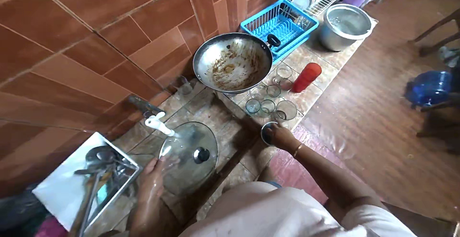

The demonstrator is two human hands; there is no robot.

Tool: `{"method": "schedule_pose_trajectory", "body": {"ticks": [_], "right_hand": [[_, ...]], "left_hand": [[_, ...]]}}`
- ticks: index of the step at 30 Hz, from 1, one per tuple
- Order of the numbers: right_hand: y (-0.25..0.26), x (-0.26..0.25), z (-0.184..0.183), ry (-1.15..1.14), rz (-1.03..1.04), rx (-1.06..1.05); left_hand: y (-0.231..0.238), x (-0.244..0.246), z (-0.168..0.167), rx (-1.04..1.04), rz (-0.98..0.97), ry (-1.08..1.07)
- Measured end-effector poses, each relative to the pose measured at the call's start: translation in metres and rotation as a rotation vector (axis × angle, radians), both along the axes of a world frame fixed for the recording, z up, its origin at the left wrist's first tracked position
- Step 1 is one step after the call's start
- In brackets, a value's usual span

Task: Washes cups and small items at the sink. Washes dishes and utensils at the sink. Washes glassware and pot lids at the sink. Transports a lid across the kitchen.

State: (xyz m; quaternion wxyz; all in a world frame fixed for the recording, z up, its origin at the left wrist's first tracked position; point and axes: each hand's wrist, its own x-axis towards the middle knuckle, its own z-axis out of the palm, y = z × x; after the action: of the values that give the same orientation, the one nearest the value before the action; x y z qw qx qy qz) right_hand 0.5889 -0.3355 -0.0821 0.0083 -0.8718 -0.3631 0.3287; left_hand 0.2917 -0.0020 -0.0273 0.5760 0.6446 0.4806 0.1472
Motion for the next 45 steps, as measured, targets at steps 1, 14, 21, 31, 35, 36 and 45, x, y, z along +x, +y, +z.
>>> {"method": "schedule_pose_trajectory", "body": {"ticks": [1,14,21,31,35,36,45], "right_hand": [[-0.001,0.0,-0.006,0.003,-0.027,0.015],[0.131,-0.058,0.056,0.332,-0.185,1.147],[0.231,-0.114,-0.012,-0.012,0.111,1.369],[0.205,-0.029,-0.069,0.611,-1.025,0.684],[0.22,-0.043,0.005,0.31,-0.388,0.769],[0.224,-0.059,0.016,0.203,-0.214,0.826],[0.218,-0.053,0.005,0.206,-0.251,0.942]], "left_hand": [[0.003,0.001,0.001,-0.007,-0.042,0.01],[-0.025,0.057,0.024,0.235,-0.348,0.209],[-0.055,0.052,0.002,0.274,-0.324,0.07],[-0.071,0.016,-0.001,0.134,-0.436,0.324],[-0.057,0.032,-0.009,0.015,-0.399,0.202],[-0.055,0.04,-0.009,0.002,-0.387,0.146],[-0.056,0.035,-0.019,0.105,-0.37,0.099]]}}
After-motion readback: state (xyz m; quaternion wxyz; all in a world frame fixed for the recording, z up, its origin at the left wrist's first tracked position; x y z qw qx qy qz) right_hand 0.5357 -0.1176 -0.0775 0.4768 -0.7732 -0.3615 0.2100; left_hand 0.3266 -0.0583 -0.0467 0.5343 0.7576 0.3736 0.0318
